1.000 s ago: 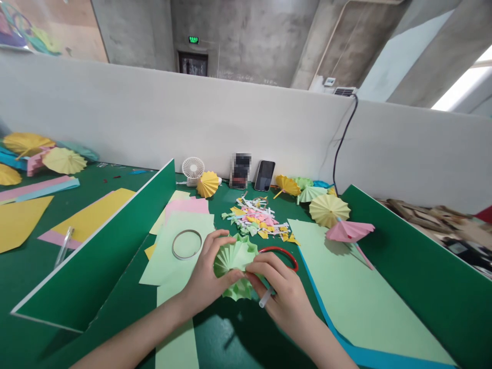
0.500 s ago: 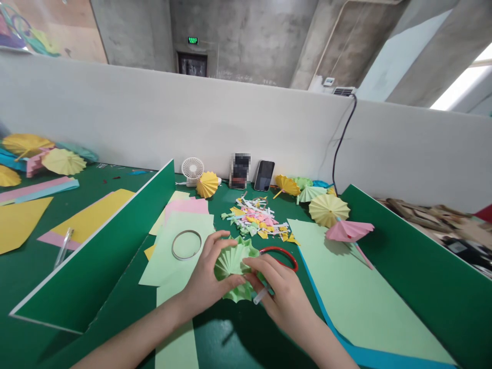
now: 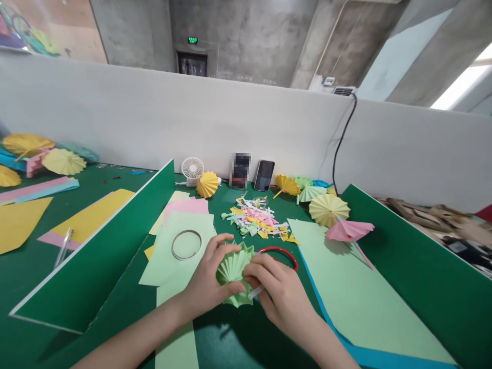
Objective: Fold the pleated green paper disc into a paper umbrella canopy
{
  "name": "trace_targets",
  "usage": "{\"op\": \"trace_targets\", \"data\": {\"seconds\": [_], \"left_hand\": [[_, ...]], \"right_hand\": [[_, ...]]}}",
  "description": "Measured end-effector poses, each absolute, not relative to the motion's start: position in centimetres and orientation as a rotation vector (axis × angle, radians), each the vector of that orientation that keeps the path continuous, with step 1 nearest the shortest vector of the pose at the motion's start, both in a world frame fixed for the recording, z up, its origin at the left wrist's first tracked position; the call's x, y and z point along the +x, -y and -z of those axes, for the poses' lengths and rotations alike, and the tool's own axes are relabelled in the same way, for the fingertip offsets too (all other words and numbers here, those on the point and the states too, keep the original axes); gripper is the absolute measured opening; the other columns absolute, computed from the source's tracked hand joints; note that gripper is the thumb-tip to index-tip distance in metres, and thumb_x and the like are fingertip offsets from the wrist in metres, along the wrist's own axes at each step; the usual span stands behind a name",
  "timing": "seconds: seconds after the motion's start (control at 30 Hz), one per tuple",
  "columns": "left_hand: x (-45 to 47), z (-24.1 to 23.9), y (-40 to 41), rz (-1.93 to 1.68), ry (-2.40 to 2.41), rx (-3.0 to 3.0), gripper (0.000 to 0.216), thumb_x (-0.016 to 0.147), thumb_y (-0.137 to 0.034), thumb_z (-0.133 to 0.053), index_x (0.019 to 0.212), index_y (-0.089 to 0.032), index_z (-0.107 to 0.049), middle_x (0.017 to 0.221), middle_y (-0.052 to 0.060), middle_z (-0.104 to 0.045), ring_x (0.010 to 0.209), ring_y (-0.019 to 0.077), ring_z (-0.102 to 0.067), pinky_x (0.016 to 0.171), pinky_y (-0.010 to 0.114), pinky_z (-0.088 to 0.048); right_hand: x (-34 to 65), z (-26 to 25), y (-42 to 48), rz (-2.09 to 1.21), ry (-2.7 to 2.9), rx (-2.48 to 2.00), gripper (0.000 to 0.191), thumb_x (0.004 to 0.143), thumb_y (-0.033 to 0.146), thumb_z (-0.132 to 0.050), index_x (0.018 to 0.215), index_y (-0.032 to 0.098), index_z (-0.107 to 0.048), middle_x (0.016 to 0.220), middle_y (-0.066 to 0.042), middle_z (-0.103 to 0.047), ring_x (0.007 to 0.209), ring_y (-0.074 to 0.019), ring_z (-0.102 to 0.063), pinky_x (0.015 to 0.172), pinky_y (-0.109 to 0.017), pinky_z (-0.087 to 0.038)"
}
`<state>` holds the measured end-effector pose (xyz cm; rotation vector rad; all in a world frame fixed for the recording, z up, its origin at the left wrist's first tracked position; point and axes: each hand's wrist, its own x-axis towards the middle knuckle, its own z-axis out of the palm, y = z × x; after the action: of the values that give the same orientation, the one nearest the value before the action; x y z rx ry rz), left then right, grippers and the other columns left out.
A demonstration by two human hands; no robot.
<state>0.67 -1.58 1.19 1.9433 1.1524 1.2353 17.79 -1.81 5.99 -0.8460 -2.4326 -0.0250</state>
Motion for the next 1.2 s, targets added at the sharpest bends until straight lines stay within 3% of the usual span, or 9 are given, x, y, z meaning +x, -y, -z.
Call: {"op": "trace_targets", "data": {"seconds": [0.4, 0.57, 0.9, 1.2], "left_hand": [[0.66, -1.00, 1.23, -1.322, -1.179, 1.915, 0.047, 0.075, -0.055, -0.047, 0.108, -0.023, -0.047, 0.120, 0.010, -0.038, 0.115, 0.0250, -0.038, 0.097, 0.039, -0.032], [0.57, -0.79, 1.32, -1.284, -1.122, 1.956, 0.057, 0.068, -0.062, -0.049, 0.109, -0.023, -0.048, 0.122, 0.011, -0.035, 0.115, 0.0273, -0.039, 0.096, 0.040, -0.034], [0.76, -0.64, 1.40, -1.246, -1.110, 1.960, 0.054, 0.067, -0.061, -0.051, 0.107, -0.024, -0.049, 0.122, 0.010, -0.035, 0.113, 0.0274, -0.040, 0.096, 0.043, -0.033], [0.56, -0.94, 1.45, -1.345, -1.148, 1.958, 0.056, 0.068, -0.063, -0.048, 0.108, -0.023, -0.048, 0.120, 0.011, -0.036, 0.115, 0.0277, -0.038, 0.096, 0.042, -0.033]], "right_hand": [[18.02, -5.97, 1.83, 0.116, 2.381, -0.932, 0.026, 0.079, 0.008, -0.037, 0.095, 0.017, -0.056, 0.085, -0.009, -0.056, 0.069, -0.0160, -0.056, 0.053, -0.024, -0.042], [17.65, -5.98, 1.99, 0.158, 2.339, -0.813, 0.015, 0.083, 0.017, -0.044, 0.082, 0.018, -0.059, 0.075, -0.005, -0.058, 0.065, -0.0139, -0.054, 0.055, -0.023, -0.041], [17.25, -5.45, 2.53, 0.097, 2.367, -0.820, 0.027, 0.073, 0.002, -0.036, 0.083, 0.016, -0.056, 0.079, -0.007, -0.060, 0.069, -0.0155, -0.054, 0.056, -0.025, -0.041], [17.80, -5.88, 1.82, 0.175, 2.339, -0.869, 0.021, 0.077, 0.005, -0.038, 0.081, 0.016, -0.056, 0.076, -0.007, -0.059, 0.068, -0.0170, -0.055, 0.054, -0.025, -0.042]]}}
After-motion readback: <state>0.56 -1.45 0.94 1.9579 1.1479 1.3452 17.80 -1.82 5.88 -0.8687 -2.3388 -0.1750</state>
